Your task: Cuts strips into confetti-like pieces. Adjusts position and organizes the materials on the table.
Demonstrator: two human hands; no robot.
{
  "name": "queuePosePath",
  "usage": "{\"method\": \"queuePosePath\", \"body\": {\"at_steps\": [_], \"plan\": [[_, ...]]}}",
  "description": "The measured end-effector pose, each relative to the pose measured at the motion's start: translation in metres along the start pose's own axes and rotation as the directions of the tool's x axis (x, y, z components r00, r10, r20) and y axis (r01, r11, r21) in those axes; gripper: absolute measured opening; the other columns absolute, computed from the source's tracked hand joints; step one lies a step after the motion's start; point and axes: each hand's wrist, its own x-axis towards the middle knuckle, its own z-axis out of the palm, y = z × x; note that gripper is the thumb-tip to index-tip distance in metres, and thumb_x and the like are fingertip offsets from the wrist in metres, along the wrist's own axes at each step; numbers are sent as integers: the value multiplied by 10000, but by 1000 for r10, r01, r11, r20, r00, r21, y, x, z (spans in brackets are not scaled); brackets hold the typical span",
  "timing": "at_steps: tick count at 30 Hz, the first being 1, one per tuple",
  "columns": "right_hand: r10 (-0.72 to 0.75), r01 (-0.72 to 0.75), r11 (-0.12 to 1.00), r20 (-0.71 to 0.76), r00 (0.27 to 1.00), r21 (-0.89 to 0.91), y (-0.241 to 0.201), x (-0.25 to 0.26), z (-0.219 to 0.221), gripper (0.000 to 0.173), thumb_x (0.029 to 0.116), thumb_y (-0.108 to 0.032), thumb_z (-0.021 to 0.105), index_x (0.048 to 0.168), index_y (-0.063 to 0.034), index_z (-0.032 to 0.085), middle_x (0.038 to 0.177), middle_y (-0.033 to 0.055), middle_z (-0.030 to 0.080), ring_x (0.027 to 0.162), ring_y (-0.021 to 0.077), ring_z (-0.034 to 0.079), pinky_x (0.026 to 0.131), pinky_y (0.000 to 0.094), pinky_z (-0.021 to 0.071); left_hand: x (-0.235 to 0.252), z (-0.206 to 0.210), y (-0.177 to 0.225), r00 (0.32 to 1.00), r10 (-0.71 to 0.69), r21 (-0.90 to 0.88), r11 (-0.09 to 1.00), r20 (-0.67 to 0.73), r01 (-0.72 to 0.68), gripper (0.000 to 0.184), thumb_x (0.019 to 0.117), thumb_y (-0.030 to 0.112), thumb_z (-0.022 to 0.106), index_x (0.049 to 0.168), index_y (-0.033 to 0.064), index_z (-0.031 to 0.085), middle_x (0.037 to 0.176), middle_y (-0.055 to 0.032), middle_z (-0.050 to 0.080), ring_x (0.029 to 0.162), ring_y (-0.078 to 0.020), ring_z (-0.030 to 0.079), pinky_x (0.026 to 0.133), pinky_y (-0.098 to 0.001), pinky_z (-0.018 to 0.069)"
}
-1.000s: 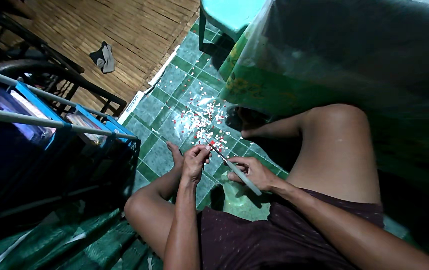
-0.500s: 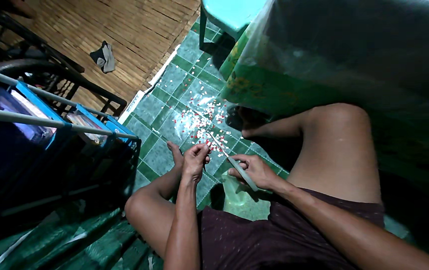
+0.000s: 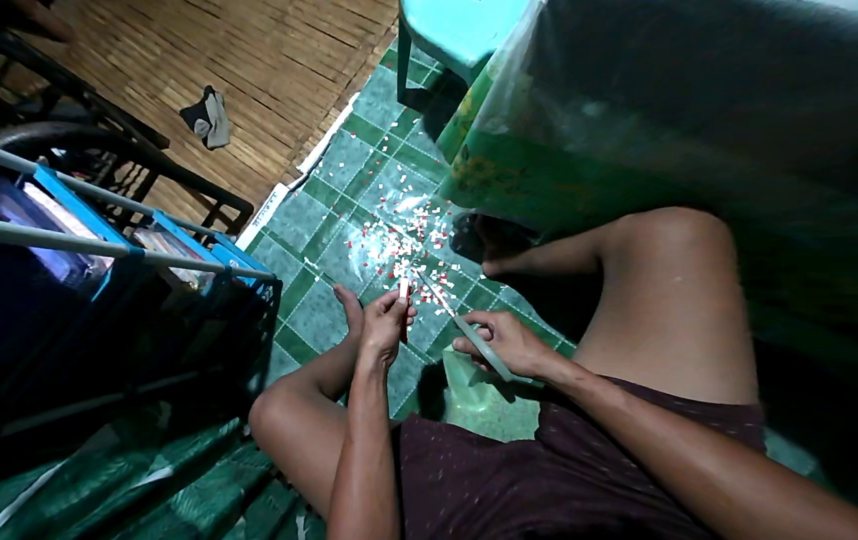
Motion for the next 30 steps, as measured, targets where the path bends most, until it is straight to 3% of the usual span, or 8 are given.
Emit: {"method": "queuePosePath", "body": {"at_steps": [4, 9, 20, 30], "plan": [[-61, 62, 997, 32, 998, -41, 1, -1, 2, 594, 880, -492, 779, 1317, -119, 630, 720, 10, 663, 576, 123, 645, 601, 328, 603, 2, -4, -1, 998, 16, 98, 995, -68, -9, 210, 1025, 70, 607, 1190, -25, 695, 860, -111, 695, 638, -132, 622, 547, -253, 512], [-137, 138, 987, 23, 990, -85, 8, 3, 1, 689, 845, -635, 734, 1317, -144, 630, 721, -28, 606, 581, 90, 590, 595, 307, 565, 2, -7, 1, 993, 73, 66, 996, -88, -67, 238, 967, 21, 676, 1202, -16, 676, 877, -146, 712, 668, -156, 645, 571, -258, 518], [-106, 108, 988, 26, 994, -106, 6, 1, 0, 680, 849, -639, 733, 1313, -150, 638, 746, -6, 631, 606, 103, 609, 618, 322, 573, 1, -6, 1, 993, 101, 66, 993, -66, -97, 204, 951, -7, 681, 1151, -44, 685, 907, -159, 722, 728, -175, 674, 646, -282, 557], [-123, 126, 983, 31, 992, -132, 7, 1, -1, 694, 830, -632, 756, 1319, -151, 650, 714, -20, 602, 573, 89, 569, 595, 307, 546, -5, -3, 6, 991, 122, 74, 989, 48, -125, 187, 944, -3, 683, 1124, -50, 694, 909, -160, 720, 747, -178, 675, 672, -291, 563]]}}
